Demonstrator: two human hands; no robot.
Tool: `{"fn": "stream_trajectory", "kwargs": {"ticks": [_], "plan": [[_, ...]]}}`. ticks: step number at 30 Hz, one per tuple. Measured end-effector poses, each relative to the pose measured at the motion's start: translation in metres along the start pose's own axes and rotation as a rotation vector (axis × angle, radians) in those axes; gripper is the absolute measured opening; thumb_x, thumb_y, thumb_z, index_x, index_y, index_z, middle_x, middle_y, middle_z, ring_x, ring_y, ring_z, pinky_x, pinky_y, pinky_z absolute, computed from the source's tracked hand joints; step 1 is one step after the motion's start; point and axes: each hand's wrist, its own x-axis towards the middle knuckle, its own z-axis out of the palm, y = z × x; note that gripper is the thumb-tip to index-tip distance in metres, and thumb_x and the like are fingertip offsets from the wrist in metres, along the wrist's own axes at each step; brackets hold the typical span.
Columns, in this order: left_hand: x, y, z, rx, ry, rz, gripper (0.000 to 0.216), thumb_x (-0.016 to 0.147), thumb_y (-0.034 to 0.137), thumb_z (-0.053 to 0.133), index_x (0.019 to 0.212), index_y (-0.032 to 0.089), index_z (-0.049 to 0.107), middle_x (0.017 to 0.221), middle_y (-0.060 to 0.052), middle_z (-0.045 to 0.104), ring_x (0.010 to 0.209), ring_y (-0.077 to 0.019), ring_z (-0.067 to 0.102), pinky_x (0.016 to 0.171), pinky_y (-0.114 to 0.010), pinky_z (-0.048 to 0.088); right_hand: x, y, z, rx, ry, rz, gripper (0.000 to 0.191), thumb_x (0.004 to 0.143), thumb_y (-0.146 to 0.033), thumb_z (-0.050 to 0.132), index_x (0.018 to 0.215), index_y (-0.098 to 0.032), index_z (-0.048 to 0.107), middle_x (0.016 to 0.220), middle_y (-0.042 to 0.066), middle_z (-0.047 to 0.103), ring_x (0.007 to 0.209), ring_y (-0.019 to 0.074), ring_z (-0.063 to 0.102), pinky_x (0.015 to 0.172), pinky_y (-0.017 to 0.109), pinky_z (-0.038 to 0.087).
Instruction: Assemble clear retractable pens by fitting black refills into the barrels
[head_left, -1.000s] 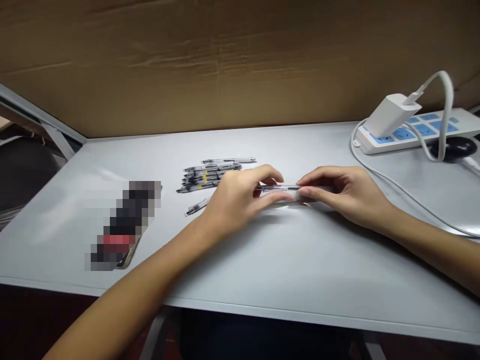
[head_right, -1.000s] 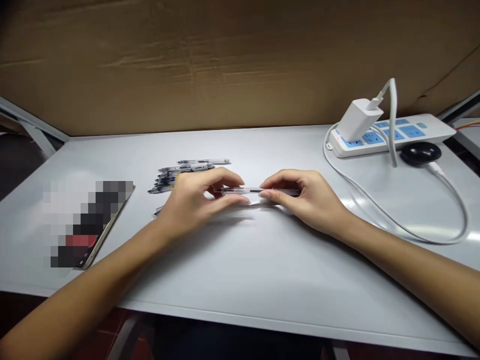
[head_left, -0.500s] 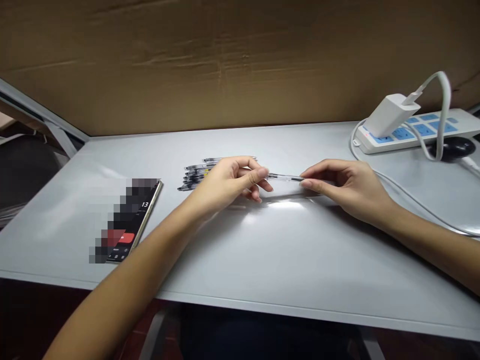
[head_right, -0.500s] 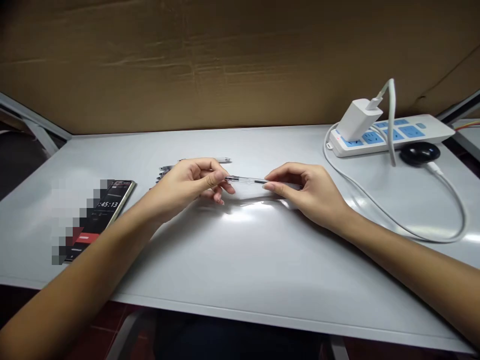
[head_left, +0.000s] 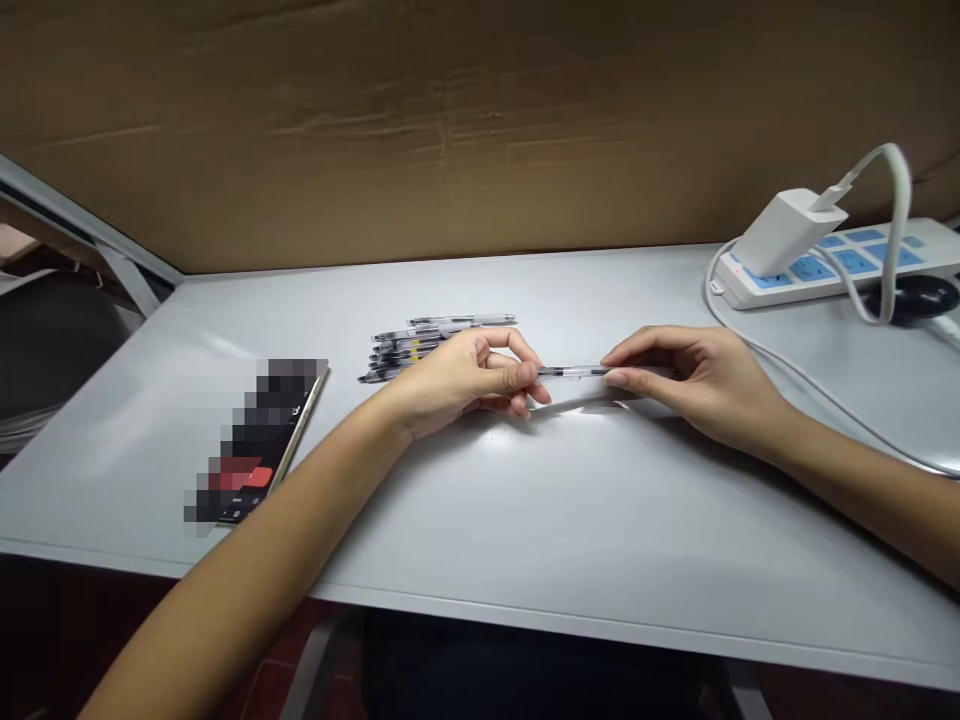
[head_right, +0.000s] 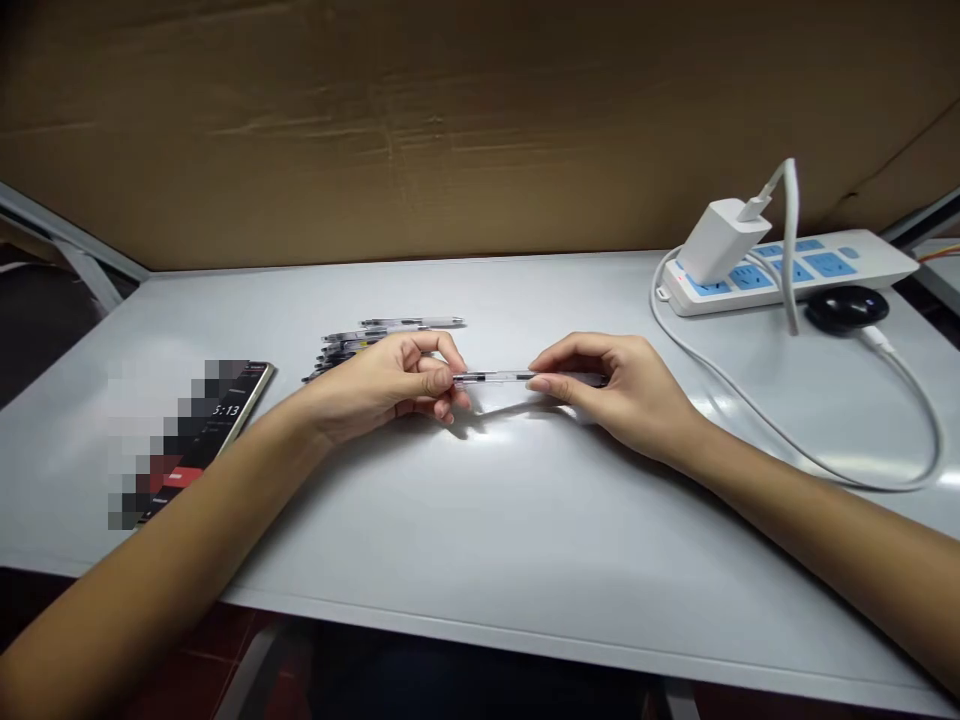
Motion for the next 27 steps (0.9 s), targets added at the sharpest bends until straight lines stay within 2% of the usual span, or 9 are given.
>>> {"fn": "stream_trajectory", "kwargs": {"ticks": [3,5,9,11,14,21,27], "plan": [[-0.006,0.009,0.004,0.09,0.055,0.034,0.035,0.089,0.048,0.077,0.108,0.018,0.073,0.106,-0.011,0.077,0.079,-0.0141,0.07,0.081,-0.031,0.06,0.0,0.001,-0.001,-0.004,0.017,0.0,0.028,0.085,-0.052,0.077,0.09,-0.025,0.08,0.088,0.006,0.078,0.081,0.0254,0.072,0.076,0.04,0.06],[-0.008,0.013,0.006,0.194,0.098,0.074,0.039,0.089,0.049,0.075,0.114,0.019,0.076,0.111,-0.012,0.077,0.084,-0.0164,0.071,0.082,-0.032,0.06,0.001,0.001,-0.002,-0.016,-0.001,-0.008,0.026,0.086,-0.051,0.076,0.092,-0.025,0.08,0.089,0.006,0.078,0.081,0.025,0.072,0.076,0.039,0.06],[-0.007,0.014,0.006,0.361,0.136,0.117,0.033,0.089,0.044,0.075,0.112,0.02,0.079,0.105,-0.009,0.079,0.083,-0.0166,0.072,0.077,-0.028,0.058,0.001,0.004,-0.002,0.004,-0.006,-0.021,0.024,0.083,-0.047,0.08,0.093,-0.025,0.078,0.094,0.005,0.077,0.086,0.0244,0.072,0.08,0.039,0.061],[-0.006,0.012,0.004,0.401,0.179,0.127,0.031,0.09,0.041,0.074,0.113,0.02,0.079,0.1,-0.008,0.08,0.084,-0.0174,0.074,0.08,-0.029,0.058,0.001,0.005,0.0,0.041,0.008,-0.045,0.029,0.079,-0.045,0.084,0.098,-0.025,0.077,0.102,0.005,0.076,0.096,0.0259,0.072,0.087,0.04,0.061],[-0.004,0.011,0.003,0.435,0.241,0.15,0.031,0.089,0.038,0.076,0.112,0.018,0.08,0.092,-0.008,0.081,0.085,-0.0202,0.076,0.085,-0.033,0.06,0.001,0.006,0.001,0.039,0.021,-0.067,0.029,0.081,-0.043,0.082,0.102,-0.025,0.076,0.107,0.007,0.074,0.101,0.0271,0.071,0.092,0.043,0.061],[-0.004,0.009,0.007,0.466,0.245,0.198,0.028,0.088,0.037,0.077,0.11,0.021,0.081,0.091,-0.006,0.082,0.089,-0.0224,0.077,0.088,-0.034,0.06,0.0,0.002,-0.001,-0.031,0.099,-0.06,0.022,0.081,-0.045,0.082,0.088,-0.025,0.076,0.091,0.005,0.076,0.084,0.0251,0.072,0.077,0.04,0.062],[-0.003,0.007,0.007,0.486,0.229,0.204,0.027,0.087,0.035,0.076,0.11,0.021,0.081,0.093,-0.006,0.082,0.09,-0.0236,0.076,0.088,-0.036,0.06,0.0,0.003,-0.003,-0.054,0.155,-0.085,0.021,0.079,-0.043,0.084,0.086,-0.026,0.074,0.088,0.004,0.075,0.082,0.0248,0.072,0.076,0.04,0.062]]}}
